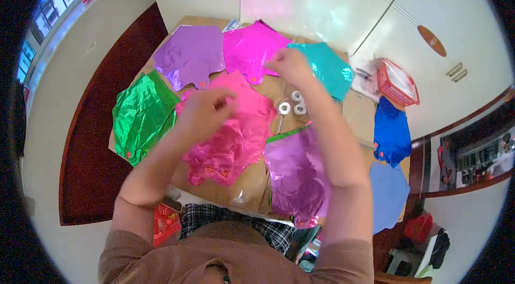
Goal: Folding and placing colorful foil balloons into cardboard retail packaging.
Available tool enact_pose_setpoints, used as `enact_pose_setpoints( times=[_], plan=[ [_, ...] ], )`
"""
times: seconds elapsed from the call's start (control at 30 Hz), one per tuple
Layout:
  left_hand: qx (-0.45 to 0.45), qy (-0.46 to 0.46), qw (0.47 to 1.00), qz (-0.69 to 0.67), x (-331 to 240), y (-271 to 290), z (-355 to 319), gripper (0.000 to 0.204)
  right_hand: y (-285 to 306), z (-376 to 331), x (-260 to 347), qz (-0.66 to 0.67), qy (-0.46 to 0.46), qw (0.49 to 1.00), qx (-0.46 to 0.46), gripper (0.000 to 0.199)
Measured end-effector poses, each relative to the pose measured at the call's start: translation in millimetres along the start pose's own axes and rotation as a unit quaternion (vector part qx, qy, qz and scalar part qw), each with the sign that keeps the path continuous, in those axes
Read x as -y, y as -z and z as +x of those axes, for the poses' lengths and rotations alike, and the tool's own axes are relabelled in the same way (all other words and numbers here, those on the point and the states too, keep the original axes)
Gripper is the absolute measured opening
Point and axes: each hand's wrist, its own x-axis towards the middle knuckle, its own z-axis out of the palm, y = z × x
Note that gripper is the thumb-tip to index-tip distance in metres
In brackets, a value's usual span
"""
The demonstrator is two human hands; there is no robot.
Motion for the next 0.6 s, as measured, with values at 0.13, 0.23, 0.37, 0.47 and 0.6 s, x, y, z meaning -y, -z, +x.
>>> enact_pose_setpoints(
  times=[0.13,0.23,0.37,0.47,0.6],
  plan=[
    [-0.116,-0.129,0.966,0.192,101.6,30.1,67.8,0.023,-103.7,85.6,6.1,-0.044,-0.051,0.998,-0.003,0.046],
    [-0.088,-0.077,0.958,0.262,140.9,34.4,81.9,0.022,-119.6,84.4,18.3,-0.102,-0.129,0.985,0.045,0.063],
    [-0.078,-0.054,0.962,0.257,161.7,25.9,84.5,0.02,-122.5,99.5,-9.3,-0.076,-0.117,0.99,0.002,0.04],
    [-0.063,-0.03,0.962,0.264,159.9,29.0,87.8,0.02,-125.0,98.6,-3.0,-0.095,-0.144,0.985,0.002,0.037],
    [-0.057,-0.025,0.958,0.279,158.1,37.0,91.4,0.02,-128.2,89.2,10.1,-0.121,-0.149,0.981,-0.002,0.033]
  ],
)
